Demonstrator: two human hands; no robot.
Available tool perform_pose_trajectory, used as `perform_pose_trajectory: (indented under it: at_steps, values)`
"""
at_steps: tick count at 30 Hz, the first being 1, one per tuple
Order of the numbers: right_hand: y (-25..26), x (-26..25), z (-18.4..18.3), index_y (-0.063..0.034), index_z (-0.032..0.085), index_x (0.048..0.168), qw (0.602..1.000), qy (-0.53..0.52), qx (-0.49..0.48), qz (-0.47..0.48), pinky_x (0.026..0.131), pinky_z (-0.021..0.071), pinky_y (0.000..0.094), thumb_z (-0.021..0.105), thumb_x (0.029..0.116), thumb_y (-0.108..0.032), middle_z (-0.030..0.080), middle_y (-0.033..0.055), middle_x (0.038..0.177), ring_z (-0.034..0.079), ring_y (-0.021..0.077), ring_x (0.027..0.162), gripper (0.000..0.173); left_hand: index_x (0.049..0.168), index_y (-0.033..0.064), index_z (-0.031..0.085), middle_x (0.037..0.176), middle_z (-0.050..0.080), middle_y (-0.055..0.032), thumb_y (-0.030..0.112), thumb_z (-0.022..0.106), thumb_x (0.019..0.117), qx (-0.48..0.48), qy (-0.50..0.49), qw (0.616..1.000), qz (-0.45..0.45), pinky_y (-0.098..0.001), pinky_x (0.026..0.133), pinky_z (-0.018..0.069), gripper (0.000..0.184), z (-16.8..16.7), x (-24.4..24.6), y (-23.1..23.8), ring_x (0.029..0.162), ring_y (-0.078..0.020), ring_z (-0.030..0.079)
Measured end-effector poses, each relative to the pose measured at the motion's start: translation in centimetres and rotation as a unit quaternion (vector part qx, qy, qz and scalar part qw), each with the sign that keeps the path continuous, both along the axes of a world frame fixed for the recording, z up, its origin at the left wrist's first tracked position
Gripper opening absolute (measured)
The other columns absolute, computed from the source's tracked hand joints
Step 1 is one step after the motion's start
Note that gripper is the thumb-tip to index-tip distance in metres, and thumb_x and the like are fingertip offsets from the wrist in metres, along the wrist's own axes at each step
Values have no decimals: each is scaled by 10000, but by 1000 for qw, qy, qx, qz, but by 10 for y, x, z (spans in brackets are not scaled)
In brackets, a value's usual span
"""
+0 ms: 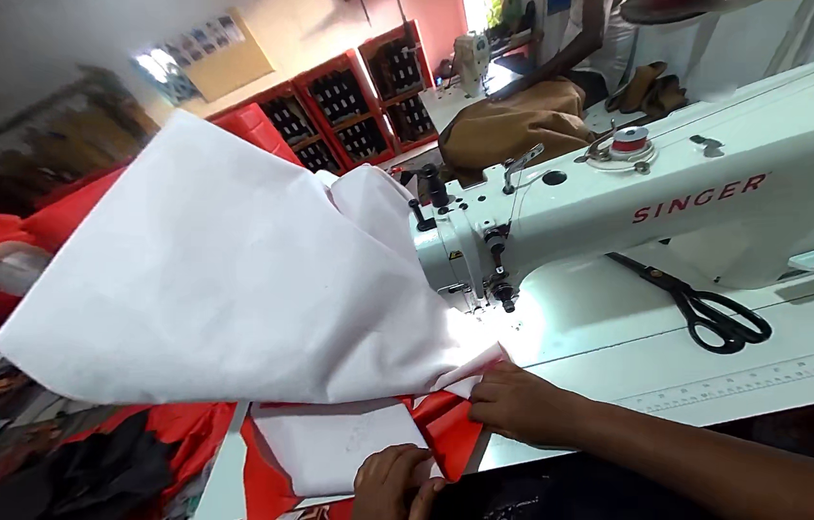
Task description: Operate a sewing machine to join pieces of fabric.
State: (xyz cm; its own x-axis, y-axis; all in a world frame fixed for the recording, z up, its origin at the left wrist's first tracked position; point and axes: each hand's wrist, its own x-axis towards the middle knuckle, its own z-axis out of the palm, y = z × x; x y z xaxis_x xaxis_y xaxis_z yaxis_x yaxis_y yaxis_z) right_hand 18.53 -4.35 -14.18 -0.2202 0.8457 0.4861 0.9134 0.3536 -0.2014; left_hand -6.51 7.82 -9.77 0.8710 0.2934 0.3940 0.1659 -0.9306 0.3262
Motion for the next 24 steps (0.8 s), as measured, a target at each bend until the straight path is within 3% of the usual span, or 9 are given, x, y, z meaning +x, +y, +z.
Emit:
perform_pose_trajectory:
  at_steps: [3, 6, 8, 11, 15, 17, 19, 21, 24]
  values:
    - [12, -34, 0, -78, 683, 1006, 998, -28, 40, 26, 755, 543, 413, 585, 989, -107, 694, 82, 919, 676, 260, 854, 104, 1226, 76, 699, 1266, 696, -149, 593, 470, 1016, -7, 30, 1000, -4, -581, 1059, 438, 603, -6, -17, 9, 1204, -299, 651]
    - [14, -60, 10, -2, 683, 1042, 997, -2, -55, 46, 772, 559, 502, 592, 1022, -273, 713, 172, 1010, 695, 362, 914, 286, 1315, 75, 667, 1348, 670, -140, 693, 358, 997, -22, 71, 997, -32, -700, 1111, 326, 760, 3, -11, 13, 1310, -332, 600]
    - [13, -64, 15, 14, 699, 966, 994, 23, -89, 62, 749, 535, 536, 589, 999, -176, 705, 185, 927, 675, 401, 900, 221, 1312, 112, 666, 1365, 665, -109, 744, 254, 990, -14, 94, 993, -74, -690, 1128, 321, 820, 7, 0, 20, 1346, -310, 576]
    - [7, -58, 21, 34, 684, 927, 982, 92, -145, 77, 885, 482, 585, 552, 1039, -225, 711, 187, 945, 645, 422, 1040, 311, 1265, 144, 707, 1345, 684, -66, 740, 187, 991, 22, 158, 985, -72, -744, 1114, 258, 838, 15, 18, 30, 1345, -310, 576]
    - [-6, -56, 14, 69, 684, 994, 960, 203, -183, 64, 1061, 399, 630, 490, 1076, -323, 714, 222, 1073, 588, 415, 1263, 445, 967, 164, 764, 1116, 760, -17, 664, 214, 1024, 119, 150, 980, -44, -699, 1011, 363, 746, 23, 29, 39, 1224, -313, 642]
    - [-10, -55, 13, 86, 682, 1086, 952, 227, -194, 67, 1095, 367, 637, 473, 1084, -317, 702, 247, 1165, 573, 421, 1300, 453, 780, 101, 730, 848, 747, -70, 643, 340, 1010, 189, 129, 972, -49, -645, 939, 472, 706, 28, 28, 37, 988, -323, 728]
    - [-12, -54, 16, 59, 658, 1281, 946, 234, -212, 78, 1150, 317, 619, 457, 1092, -293, 656, 234, 1339, 536, 402, 1365, 448, 627, 60, 671, 621, 679, -108, 628, 406, 1001, 254, 164, 952, -42, -560, 772, 566, 730, 44, 22, 21, 702, -317, 733]
    - [-15, -54, 17, 22, 683, 1276, 938, 255, -210, 103, 1176, 282, 626, 470, 1077, -195, 573, 228, 1463, 494, 396, 1412, 364, 614, 34, 648, 569, 639, -149, 586, 428, 1014, 244, 243, 938, -40, -545, 586, 556, 716, 68, 12, -14, 605, -349, 710]
    - [-22, -50, 16, -66, 715, 1275, 940, 243, -201, 132, 1158, 270, 671, 517, 949, 14, 538, 235, 1495, 473, 421, 1422, 389, 788, -25, 713, 711, 695, -227, 511, 478, 1042, 143, 395, 907, -15, -598, 623, 551, 638, 89, 11, -70, 717, -434, 724]
